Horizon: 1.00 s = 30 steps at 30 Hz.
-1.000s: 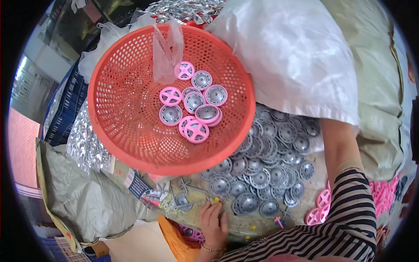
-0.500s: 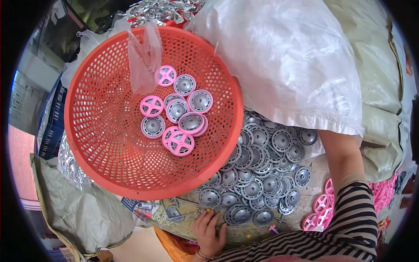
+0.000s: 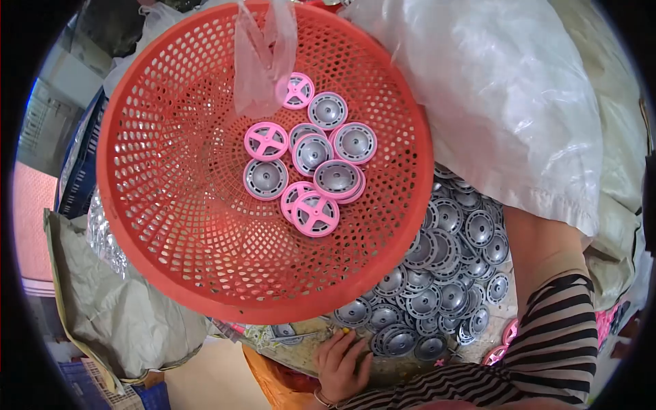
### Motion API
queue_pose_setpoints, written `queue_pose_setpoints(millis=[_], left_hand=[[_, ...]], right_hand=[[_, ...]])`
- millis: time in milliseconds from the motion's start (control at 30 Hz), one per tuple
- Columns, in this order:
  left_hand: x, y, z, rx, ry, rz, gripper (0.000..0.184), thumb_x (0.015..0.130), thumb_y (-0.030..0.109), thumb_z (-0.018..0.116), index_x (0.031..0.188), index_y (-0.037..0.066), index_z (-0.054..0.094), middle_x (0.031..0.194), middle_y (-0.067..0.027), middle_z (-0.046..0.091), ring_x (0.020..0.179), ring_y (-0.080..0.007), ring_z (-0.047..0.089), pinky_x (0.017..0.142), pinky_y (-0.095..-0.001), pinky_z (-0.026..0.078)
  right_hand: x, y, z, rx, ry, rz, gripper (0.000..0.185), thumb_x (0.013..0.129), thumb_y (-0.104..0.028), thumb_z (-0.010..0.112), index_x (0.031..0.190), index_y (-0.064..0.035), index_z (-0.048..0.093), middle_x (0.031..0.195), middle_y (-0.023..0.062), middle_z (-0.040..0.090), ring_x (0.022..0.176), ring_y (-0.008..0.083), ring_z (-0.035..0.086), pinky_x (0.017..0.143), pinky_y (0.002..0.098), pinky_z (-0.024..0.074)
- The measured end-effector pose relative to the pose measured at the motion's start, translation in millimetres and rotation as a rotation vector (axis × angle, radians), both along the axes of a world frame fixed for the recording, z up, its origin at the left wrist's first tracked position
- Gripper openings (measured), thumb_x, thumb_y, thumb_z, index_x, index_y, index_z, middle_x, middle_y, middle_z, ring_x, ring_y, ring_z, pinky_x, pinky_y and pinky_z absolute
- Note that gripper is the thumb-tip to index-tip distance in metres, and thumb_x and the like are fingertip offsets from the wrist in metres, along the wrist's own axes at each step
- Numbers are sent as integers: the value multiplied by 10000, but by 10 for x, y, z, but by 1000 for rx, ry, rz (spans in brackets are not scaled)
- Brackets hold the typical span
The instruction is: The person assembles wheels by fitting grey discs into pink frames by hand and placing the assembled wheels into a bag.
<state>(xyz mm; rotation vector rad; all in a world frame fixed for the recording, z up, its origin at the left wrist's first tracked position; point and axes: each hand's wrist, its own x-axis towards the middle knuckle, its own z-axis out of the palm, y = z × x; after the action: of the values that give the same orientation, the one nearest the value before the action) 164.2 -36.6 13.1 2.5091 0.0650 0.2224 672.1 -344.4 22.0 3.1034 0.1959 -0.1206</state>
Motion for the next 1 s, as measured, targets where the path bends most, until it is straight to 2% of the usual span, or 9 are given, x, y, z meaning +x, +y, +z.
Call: queue_pose_setpoints(millis=[33, 300, 533, 633, 833, 933, 1000], left_hand=[[-7, 2, -2, 2, 14, 7, 341, 696, 194, 741, 1023, 123, 673, 1168, -52, 598, 1119, -240, 526, 933, -378, 361], [24, -35, -28, 11, 3, 5, 318, 696, 187, 735, 1006, 132, 689, 1133, -53, 610, 1099, -250, 533, 928, -370, 366], [14, -12, -7, 22, -2, 11, 324, 689, 173, 742, 1007, 134, 691, 1123, -46, 612, 1098, -248, 532, 923, -365, 371], [20, -14, 12, 35, 6, -5, 351, 629, 109, 750, 972, 108, 679, 1107, -88, 592, 1070, -311, 530, 891, -411, 409], [30, -9, -5, 21, 33, 3, 359, 614, 107, 752, 966, 123, 681, 1095, -77, 595, 1066, -301, 532, 888, -410, 405], [32, -31, -19, 44, 29, 37, 307, 681, 166, 746, 983, 150, 698, 1100, -33, 619, 1079, -226, 544, 914, -350, 376], [55, -11, -20, 40, 5, 27, 300, 688, 163, 737, 985, 147, 697, 1103, -40, 614, 1080, -233, 544, 913, -356, 378]], right_hand=[[18, 6, -19, -2, 5, 4, 470, 880, -297, 487, 1305, -98, 474, 1389, 183, 413, 1225, 334, 457, 1014, 404, 378], [-34, 220, 98, 18, 9, 114, 471, 879, -303, 488, 1306, -103, 472, 1392, 182, 409, 1221, 335, 461, 1012, 406, 380], [98, 906, 119, 97, -65, 304, 473, 879, -309, 488, 1307, -108, 471, 1394, 182, 405, 1217, 335, 465, 1011, 407, 382], [334, 1127, 0, 93, -76, 306, 473, 879, -311, 488, 1307, -110, 471, 1395, 182, 404, 1216, 336, 467, 1011, 408, 383], [558, 1281, -137, 45, -60, 307, 475, 878, -316, 488, 1308, -115, 469, 1397, 182, 401, 1213, 336, 470, 1010, 409, 385], [537, 1183, -60, 49, -55, 313, 475, 878, -318, 489, 1308, -117, 469, 1398, 181, 399, 1211, 336, 472, 1009, 410, 386], [454, 1123, 11, 58, -47, 329, 476, 878, -320, 489, 1308, -118, 468, 1399, 181, 398, 1210, 337, 473, 1009, 411, 386]])
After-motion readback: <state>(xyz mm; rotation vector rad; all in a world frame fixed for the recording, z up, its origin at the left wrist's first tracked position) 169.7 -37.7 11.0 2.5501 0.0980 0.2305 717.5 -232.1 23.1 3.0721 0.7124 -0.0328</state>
